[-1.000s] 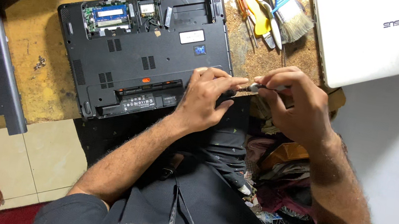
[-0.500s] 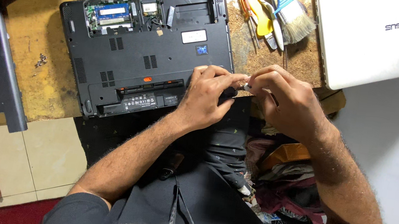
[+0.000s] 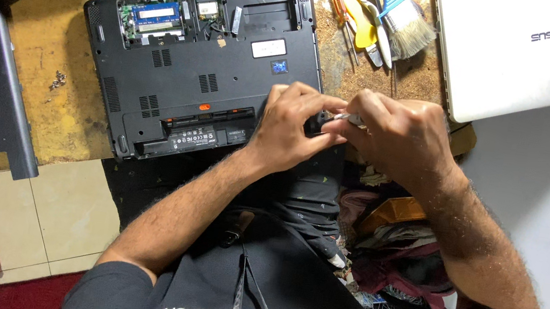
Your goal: The person uses a screwdriver to remove screws from the bottom panel of a laptop. They then use a brush to clean the vents and surface of the laptop. Finally, they reinsert the screws to secure the panel.
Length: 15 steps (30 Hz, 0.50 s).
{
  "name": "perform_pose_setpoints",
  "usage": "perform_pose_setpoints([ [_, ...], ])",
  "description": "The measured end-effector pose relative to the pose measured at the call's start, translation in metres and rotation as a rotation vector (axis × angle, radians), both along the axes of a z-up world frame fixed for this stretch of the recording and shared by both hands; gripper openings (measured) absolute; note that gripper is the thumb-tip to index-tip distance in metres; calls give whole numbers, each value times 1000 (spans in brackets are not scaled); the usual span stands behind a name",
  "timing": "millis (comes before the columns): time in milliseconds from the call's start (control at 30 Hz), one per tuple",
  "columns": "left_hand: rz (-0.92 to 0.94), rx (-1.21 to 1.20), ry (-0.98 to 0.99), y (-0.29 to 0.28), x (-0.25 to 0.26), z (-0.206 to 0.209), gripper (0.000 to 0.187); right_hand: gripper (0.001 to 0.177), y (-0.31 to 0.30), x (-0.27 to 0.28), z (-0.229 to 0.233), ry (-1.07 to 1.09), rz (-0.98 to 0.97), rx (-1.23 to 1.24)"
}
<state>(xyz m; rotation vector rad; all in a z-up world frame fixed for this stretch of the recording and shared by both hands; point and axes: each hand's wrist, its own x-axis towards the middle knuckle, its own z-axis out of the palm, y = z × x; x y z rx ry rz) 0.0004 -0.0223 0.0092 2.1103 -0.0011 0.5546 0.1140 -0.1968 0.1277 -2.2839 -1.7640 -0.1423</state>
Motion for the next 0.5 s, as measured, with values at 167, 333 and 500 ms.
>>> perform_pose_setpoints([
  [167, -21, -44, -104, 7, 17, -13, 23, 13, 11, 4, 12, 13, 56, -63],
  [333, -122, -135, -97, 17, 17, -5, 30, 36, 14, 9, 17, -81, 195, -200],
  [500, -105, -33, -75, 20, 18, -7, 33, 46, 25, 2, 34, 193, 174, -380],
])
